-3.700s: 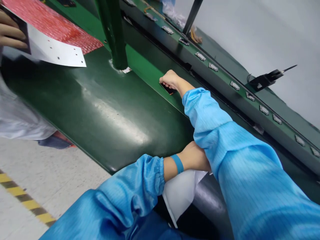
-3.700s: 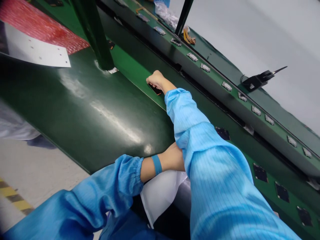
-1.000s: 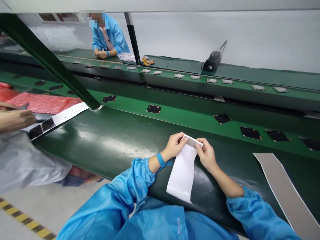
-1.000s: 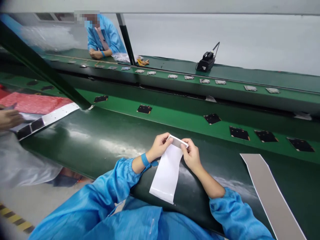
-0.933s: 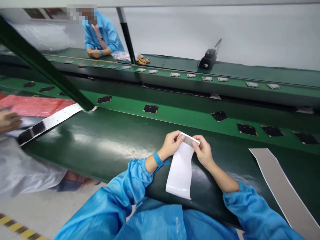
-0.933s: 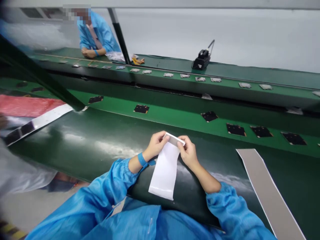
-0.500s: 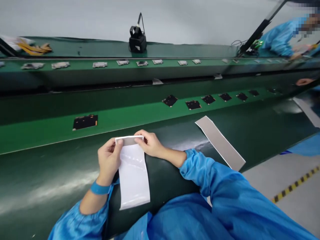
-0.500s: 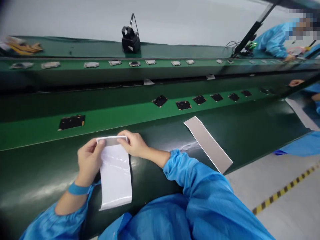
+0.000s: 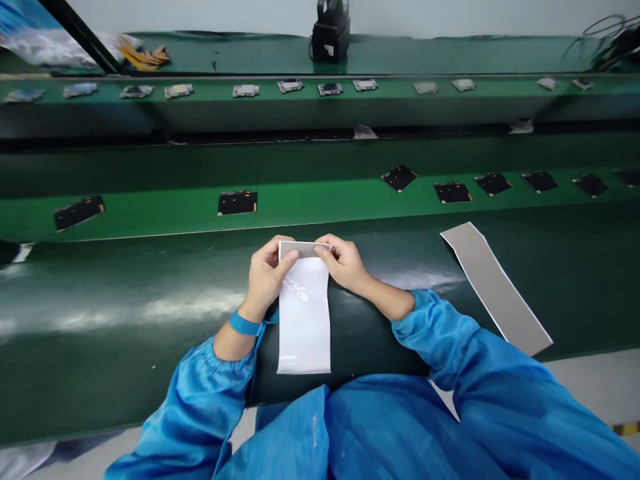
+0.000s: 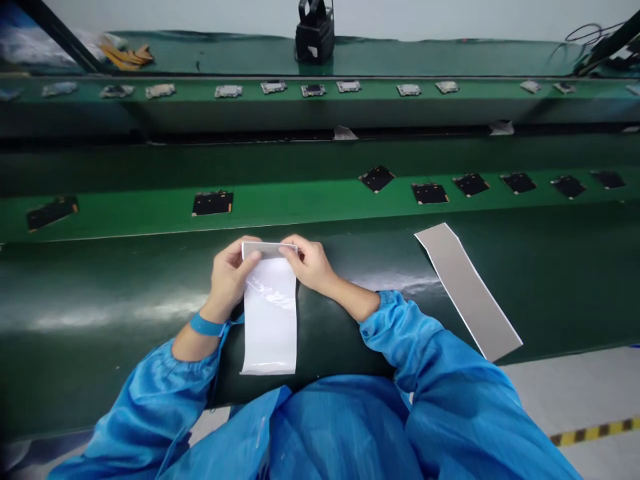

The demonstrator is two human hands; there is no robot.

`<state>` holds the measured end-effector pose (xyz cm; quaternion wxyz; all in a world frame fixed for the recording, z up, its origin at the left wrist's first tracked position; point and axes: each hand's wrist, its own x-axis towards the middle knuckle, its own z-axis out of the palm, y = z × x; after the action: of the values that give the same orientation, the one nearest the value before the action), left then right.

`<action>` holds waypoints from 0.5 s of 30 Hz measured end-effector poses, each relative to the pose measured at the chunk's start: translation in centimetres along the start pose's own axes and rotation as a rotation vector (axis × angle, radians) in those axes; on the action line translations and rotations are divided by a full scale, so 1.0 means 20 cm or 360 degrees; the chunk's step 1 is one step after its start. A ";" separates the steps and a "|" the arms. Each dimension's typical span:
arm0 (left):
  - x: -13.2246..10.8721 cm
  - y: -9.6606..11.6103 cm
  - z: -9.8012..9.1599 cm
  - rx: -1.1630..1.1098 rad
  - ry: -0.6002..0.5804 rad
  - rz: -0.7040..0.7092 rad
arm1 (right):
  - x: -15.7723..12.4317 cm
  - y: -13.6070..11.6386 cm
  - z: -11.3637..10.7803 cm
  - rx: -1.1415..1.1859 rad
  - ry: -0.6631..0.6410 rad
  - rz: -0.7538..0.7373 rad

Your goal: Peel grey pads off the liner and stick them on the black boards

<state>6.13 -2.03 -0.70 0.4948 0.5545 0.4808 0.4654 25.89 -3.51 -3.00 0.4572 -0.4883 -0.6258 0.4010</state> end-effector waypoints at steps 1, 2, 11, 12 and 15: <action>0.00 0.00 0.00 -0.0033 -0.0042 -0.0040 | 0.00 0.00 0.00 0.0004 -0.0019 0.0007; 0.01 -0.01 0.00 -0.0055 -0.0060 -0.0079 | 0.00 0.01 0.00 0.0026 -0.0043 0.0019; 0.04 -0.03 -0.01 0.0001 0.0128 -0.0084 | 0.01 0.02 -0.01 0.0281 0.0008 0.0115; 0.04 -0.03 -0.01 0.0007 0.0131 -0.0081 | 0.01 0.02 -0.01 0.0268 0.0021 0.0133; 0.03 -0.03 0.00 0.0039 0.0156 -0.0072 | 0.02 0.01 -0.01 0.0239 0.0046 0.0157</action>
<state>6.22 -1.32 -1.19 0.4742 0.5261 0.5225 0.4747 26.06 -3.17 -3.02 0.4813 -0.4886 -0.5624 0.4618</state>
